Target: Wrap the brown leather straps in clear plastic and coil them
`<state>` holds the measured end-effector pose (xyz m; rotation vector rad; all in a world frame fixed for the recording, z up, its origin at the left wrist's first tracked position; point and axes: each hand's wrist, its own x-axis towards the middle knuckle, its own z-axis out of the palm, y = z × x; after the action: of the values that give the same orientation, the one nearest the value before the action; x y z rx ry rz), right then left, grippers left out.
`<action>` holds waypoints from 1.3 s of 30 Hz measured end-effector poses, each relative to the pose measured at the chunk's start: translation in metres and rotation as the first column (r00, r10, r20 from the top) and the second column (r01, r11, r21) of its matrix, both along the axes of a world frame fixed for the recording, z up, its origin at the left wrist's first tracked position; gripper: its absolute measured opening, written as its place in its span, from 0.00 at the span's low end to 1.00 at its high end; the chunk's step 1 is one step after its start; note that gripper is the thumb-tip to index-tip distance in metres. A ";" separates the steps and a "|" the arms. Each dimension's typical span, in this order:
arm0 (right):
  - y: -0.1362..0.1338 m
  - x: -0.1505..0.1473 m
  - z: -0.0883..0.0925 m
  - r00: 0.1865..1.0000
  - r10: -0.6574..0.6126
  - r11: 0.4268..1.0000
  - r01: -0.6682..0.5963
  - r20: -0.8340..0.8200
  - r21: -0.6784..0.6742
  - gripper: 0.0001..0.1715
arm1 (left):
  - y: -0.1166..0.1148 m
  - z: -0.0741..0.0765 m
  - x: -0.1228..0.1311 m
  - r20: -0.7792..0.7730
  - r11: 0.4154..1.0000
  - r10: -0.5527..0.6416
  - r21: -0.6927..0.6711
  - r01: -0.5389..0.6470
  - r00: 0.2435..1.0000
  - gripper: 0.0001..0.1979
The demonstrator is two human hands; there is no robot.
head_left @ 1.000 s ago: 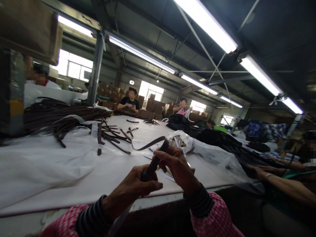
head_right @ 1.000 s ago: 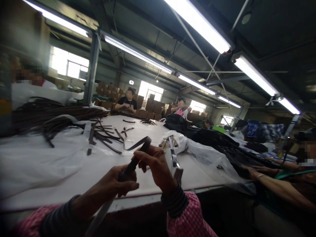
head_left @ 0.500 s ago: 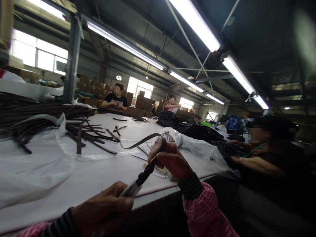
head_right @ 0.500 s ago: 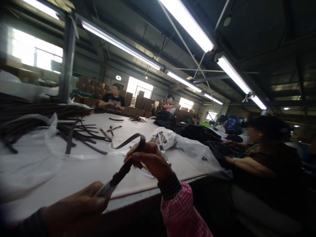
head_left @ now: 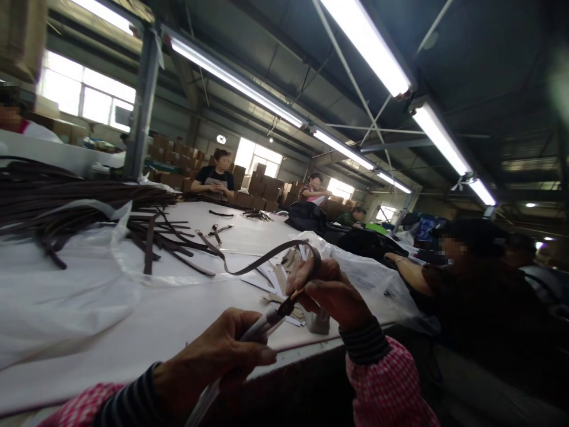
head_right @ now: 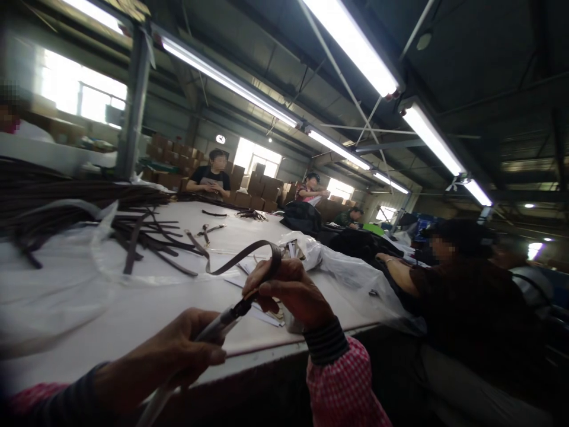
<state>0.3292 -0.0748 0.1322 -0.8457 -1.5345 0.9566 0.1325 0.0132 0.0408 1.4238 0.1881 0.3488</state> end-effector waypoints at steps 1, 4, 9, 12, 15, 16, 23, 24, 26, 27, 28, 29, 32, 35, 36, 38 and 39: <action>0.001 -0.002 -0.001 1.000 -0.021 1.000 0.021 0.005 -0.005 0.11 | -0.001 0.001 0.001 -0.006 0.999 0.033 0.024 -0.033 0.999 0.21; 0.005 -0.011 -0.004 0.992 -0.126 0.992 0.125 -0.026 -0.010 0.09 | -0.004 0.004 0.003 -0.024 0.978 0.172 0.125 -0.168 0.985 0.18; 0.015 -0.031 -0.008 0.948 -0.272 0.962 0.270 -0.168 -0.035 0.12 | -0.002 0.007 0.005 0.089 0.896 0.378 0.215 -0.388 0.922 0.18; 0.020 -0.038 -0.011 0.933 -0.316 0.948 0.315 -0.174 -0.036 0.13 | -0.001 0.011 0.005 0.111 0.905 0.367 0.190 -0.382 0.924 0.18; 0.021 -0.041 -0.013 0.950 -0.284 0.959 0.283 -0.132 -0.029 0.13 | -0.001 0.018 0.005 0.068 0.941 0.310 0.122 -0.316 0.948 0.16; 0.021 -0.041 -0.013 0.959 -0.257 0.966 0.255 -0.121 -0.032 0.13 | -0.001 0.020 0.004 0.053 0.951 0.285 0.106 -0.289 0.957 0.16; 0.022 -0.042 -0.012 0.982 -0.152 0.985 0.141 -0.112 -0.104 0.13 | 0.004 0.033 0.000 0.060 0.975 0.188 0.110 -0.193 0.980 0.20; 0.025 -0.042 -0.012 0.977 -0.155 0.983 0.138 -0.147 -0.118 0.15 | 0.005 0.033 -0.001 0.056 0.974 0.195 0.109 -0.200 0.979 0.21; 0.030 -0.043 -0.013 0.963 -0.158 0.982 0.130 -0.219 -0.139 0.16 | 0.006 0.033 -0.003 0.041 0.972 0.211 0.100 -0.214 0.977 0.23; 0.032 -0.044 -0.013 0.959 -0.157 0.982 0.126 -0.236 -0.143 0.16 | 0.006 0.032 -0.004 0.033 0.973 0.212 0.089 -0.214 0.977 0.23; 0.033 -0.044 -0.013 0.960 -0.150 0.983 0.119 -0.237 -0.143 0.16 | 0.006 0.032 -0.006 0.035 0.976 0.203 0.074 -0.206 0.978 0.23; 0.034 -0.044 -0.013 0.965 -0.138 0.985 0.109 -0.224 -0.137 0.15 | 0.005 0.031 -0.008 0.044 0.980 0.186 0.057 -0.188 0.982 0.23; 0.032 -0.045 -0.011 0.985 -0.075 0.994 0.062 -0.154 -0.091 0.12 | 0.004 0.029 -0.015 0.101 0.993 0.107 0.029 -0.110 0.989 0.22; 0.028 -0.043 -0.006 0.996 -0.022 0.998 0.017 -0.084 -0.054 0.13 | 0.005 0.025 -0.021 0.133 0.998 0.054 0.011 -0.056 0.990 0.20; 0.027 -0.043 -0.004 0.998 -0.003 0.999 0.000 -0.065 -0.050 0.14 | 0.006 0.024 -0.022 0.141 0.999 0.049 0.000 -0.050 0.989 0.20; 0.026 -0.042 -0.002 1.000 0.026 0.998 -0.027 -0.018 -0.050 0.15 | 0.008 0.022 -0.025 0.151 0.997 0.077 -0.011 -0.076 0.986 0.19; 0.026 -0.041 -0.001 0.999 0.031 0.998 -0.030 0.007 -0.048 0.15 | 0.008 0.022 -0.027 0.148 0.994 0.109 0.000 -0.110 0.983 0.20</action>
<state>0.2878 -0.0489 0.1312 -0.8628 -1.5409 1.0164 0.1057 0.0216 0.0624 1.3926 0.1446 0.5439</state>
